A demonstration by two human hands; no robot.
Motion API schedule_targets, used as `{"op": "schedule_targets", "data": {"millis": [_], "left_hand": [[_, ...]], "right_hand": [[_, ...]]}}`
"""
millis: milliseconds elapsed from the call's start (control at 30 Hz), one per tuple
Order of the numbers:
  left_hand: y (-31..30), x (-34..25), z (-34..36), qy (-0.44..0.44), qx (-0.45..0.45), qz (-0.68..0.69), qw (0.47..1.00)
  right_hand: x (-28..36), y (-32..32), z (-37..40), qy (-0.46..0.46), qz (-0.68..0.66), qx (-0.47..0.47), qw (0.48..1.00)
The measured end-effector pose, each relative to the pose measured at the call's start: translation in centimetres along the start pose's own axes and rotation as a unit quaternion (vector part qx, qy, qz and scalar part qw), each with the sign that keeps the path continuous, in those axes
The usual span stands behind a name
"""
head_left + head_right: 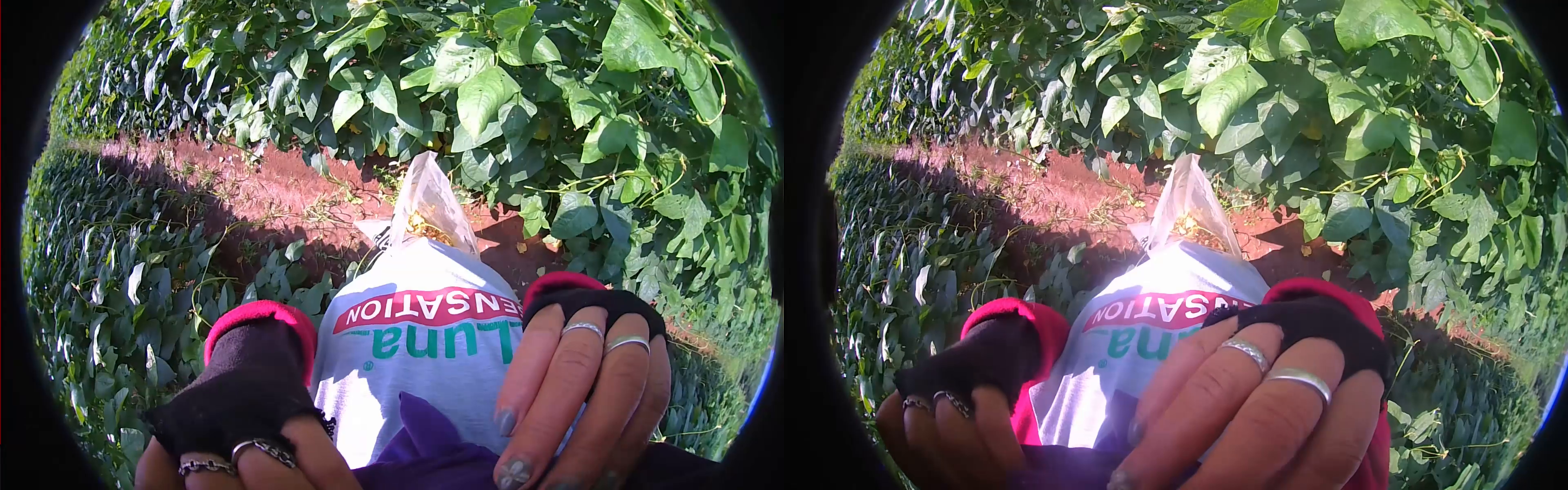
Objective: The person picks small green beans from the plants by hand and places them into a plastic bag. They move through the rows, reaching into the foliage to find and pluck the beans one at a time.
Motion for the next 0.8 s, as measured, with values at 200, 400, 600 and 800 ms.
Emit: {"op": "schedule_targets", "data": {"millis": [200, 400, 600, 800], "left_hand": [[1.2, 1.0, -0.7, -0.014, -0.025, -0.001, 1.0], [2.3, 1.4, -0.5, -0.031, -0.045, 0.017, 0.998], [2.7, 4.9, 0.7, -0.11, -0.098, 0.062, 0.987], [6.4, 6.8, 1.1, -0.032, -0.31, -0.107, 0.944]], "right_hand": [[-0.4, 1.4, 1.1, -0.001, -0.025, -0.128, 0.991], [1.7, 1.8, 0.4, 0.067, -0.041, -0.212, 0.974], [1.1, -0.1, 2.3, 0.063, 0.0, -0.144, 0.988], [-1.4, 1.9, 3.0, -0.085, -0.053, -0.276, 0.956]]}}
Point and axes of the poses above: each hand's wrist, its own z-axis away from the middle knuckle, its own y-axis out of the palm, x = y × z, the point moved 1 cm from there along -z, towards the middle knuckle, and after that the axes turned 3 degrees about -y, right-handed, at the moved point
